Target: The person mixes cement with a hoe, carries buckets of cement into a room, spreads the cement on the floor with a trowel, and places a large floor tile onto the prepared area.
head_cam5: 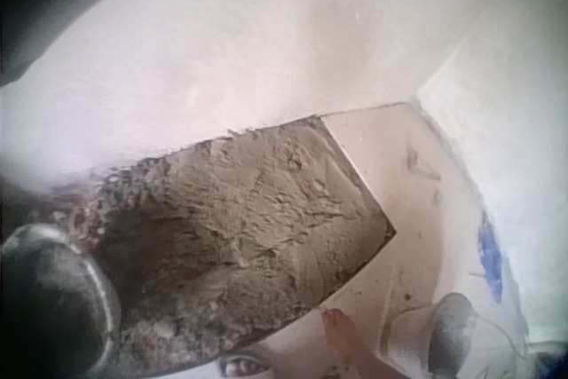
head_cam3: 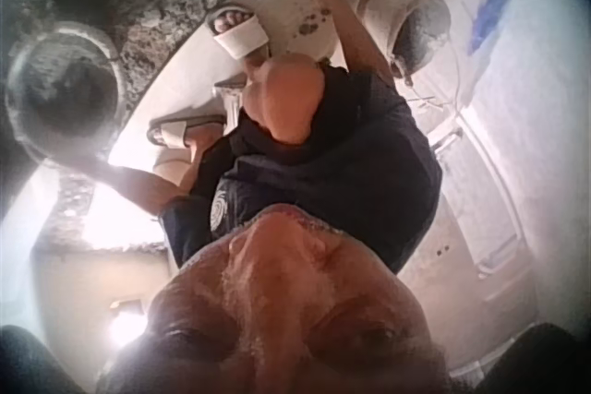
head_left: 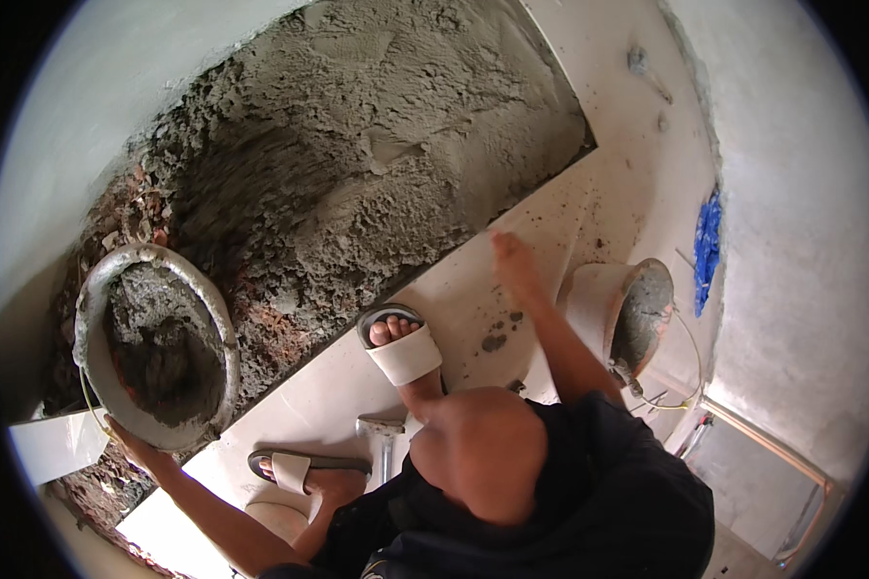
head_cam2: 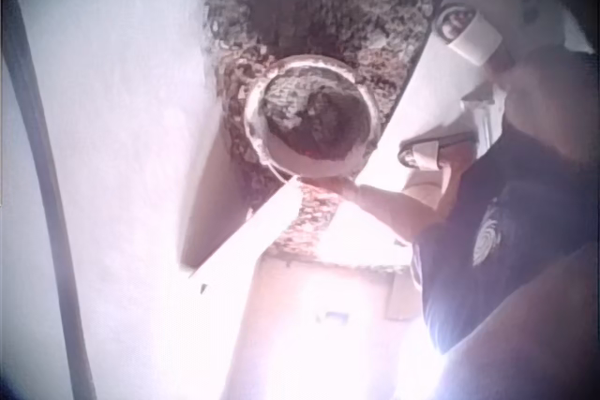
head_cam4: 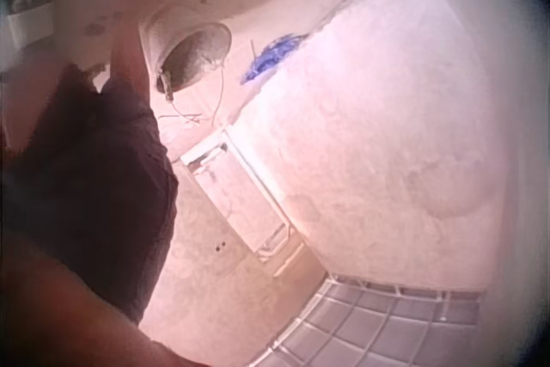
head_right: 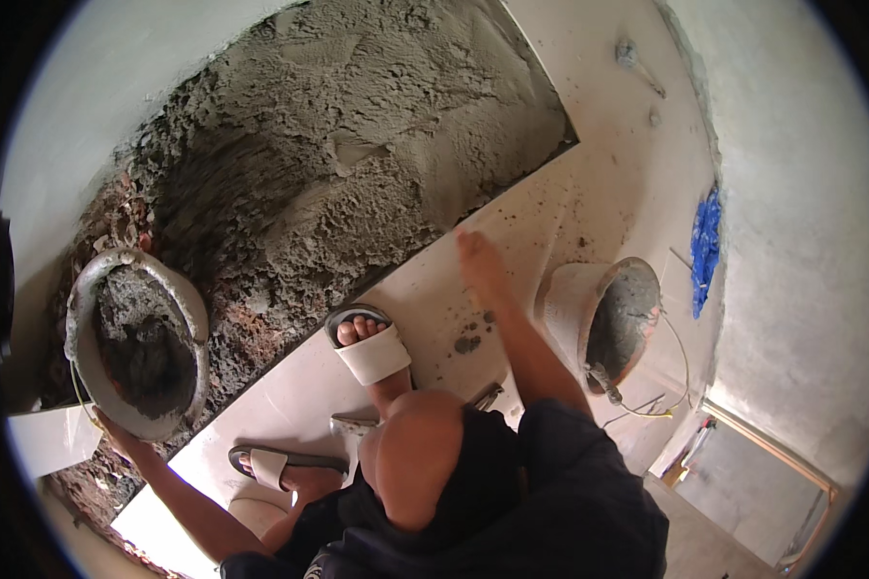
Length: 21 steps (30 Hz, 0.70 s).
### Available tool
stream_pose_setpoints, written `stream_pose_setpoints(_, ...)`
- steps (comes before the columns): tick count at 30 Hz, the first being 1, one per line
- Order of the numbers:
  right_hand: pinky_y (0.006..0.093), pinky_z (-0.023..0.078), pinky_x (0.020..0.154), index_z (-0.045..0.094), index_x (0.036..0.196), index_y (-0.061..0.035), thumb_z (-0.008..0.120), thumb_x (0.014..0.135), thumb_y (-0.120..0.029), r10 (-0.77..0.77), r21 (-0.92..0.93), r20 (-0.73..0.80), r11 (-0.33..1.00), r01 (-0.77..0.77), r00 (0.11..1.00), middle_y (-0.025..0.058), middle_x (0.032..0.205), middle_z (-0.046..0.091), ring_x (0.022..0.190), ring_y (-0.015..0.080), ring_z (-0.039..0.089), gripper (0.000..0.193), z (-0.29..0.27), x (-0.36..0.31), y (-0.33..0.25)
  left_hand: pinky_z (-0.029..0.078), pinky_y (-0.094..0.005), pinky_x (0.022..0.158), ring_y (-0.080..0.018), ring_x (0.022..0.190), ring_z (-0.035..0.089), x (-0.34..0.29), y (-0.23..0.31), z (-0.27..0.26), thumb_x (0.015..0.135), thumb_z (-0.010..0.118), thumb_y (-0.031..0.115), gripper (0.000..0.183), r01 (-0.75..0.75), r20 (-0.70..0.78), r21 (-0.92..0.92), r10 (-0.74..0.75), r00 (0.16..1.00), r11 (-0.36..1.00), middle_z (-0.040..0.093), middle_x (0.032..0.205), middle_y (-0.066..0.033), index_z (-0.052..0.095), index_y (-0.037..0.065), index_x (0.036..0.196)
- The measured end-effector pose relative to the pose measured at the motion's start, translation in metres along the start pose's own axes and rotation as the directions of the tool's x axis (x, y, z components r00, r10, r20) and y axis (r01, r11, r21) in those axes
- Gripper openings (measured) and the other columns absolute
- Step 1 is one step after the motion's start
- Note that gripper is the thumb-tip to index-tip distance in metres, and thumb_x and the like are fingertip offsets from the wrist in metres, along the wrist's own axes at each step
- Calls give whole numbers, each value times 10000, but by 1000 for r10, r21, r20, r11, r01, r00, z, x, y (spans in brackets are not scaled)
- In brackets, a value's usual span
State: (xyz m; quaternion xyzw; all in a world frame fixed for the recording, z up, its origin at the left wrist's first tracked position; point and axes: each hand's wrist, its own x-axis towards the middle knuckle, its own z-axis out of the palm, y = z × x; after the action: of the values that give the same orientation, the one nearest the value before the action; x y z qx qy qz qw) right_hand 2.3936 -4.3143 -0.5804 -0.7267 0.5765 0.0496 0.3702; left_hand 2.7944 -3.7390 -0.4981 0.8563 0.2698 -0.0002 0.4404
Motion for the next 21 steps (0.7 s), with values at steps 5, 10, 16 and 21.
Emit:
stream_pose_setpoints(5,493,462,723,568,1027,-5,481,958,-410,-320,-264,258,884,385,912,279,942,615,872,459,588,420,7,-61,-68,496,-353,839,-213,917,622,-6,2,1,995,373,463,521,-365,209,170,329,921,915,662,1107,-97,582,54,1240)
stream_pose_setpoints(10,450,518,620,580,1070,-52,612,901,-362,-724,-155,296,608,779,624,175,900,637,765,343,651,355,-25,-76,-208,497,-331,745,-196,809,602,-21,17,16,921,578,480,561,-86,-40,-153,81,996,984,663,973,-129,625,-35,1137)
stream_pose_setpoints(16,410,524,587,594,1077,-57,632,881,-277,-811,-495,535,-73,866,238,131,845,613,713,270,651,297,13,-91,-373,483,-337,694,-171,732,584,-72,74,33,896,625,458,495,-123,-140,-149,102,985,981,684,810,-113,713,-28,934)
stream_pose_setpoints(21,401,551,537,627,883,-53,537,833,-135,-739,-381,671,-268,885,65,155,747,664,671,277,690,131,126,-121,-393,410,-333,600,-148,632,472,-109,99,44,927,594,401,455,-234,-143,-112,217,966,966,591,670,-66,689,-38,855)
